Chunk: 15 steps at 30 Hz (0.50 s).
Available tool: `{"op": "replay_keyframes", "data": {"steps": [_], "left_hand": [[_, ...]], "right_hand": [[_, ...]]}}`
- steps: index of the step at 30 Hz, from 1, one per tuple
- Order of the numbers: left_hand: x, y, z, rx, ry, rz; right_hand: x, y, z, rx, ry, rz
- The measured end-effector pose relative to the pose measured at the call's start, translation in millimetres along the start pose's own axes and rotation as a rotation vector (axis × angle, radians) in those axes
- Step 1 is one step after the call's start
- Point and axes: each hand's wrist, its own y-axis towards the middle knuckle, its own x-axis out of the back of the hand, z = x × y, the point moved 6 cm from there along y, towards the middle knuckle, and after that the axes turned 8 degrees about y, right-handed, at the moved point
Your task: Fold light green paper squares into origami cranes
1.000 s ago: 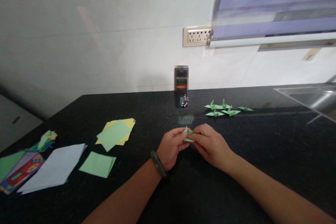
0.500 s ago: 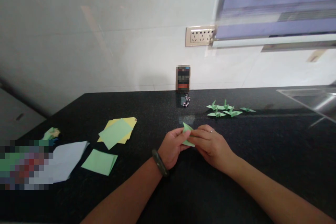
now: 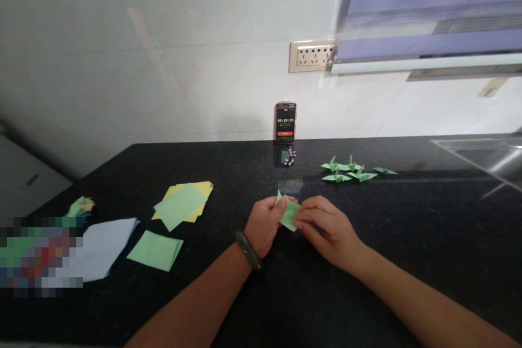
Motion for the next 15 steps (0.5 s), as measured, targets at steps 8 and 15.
{"op": "replay_keyframes", "data": {"steps": [8,15], "left_hand": [[-12.1,-4.1,-0.5,-0.008,0.148,0.145],[-15.1,-6.2,-1.1,-0.036,0.255,0.210]], "right_hand": [[0.6,-6.7,-33.3,-0.388,0.129,-0.137],[-2.2,-9.4,-43.4,-0.522,0.274,-0.171]]}}
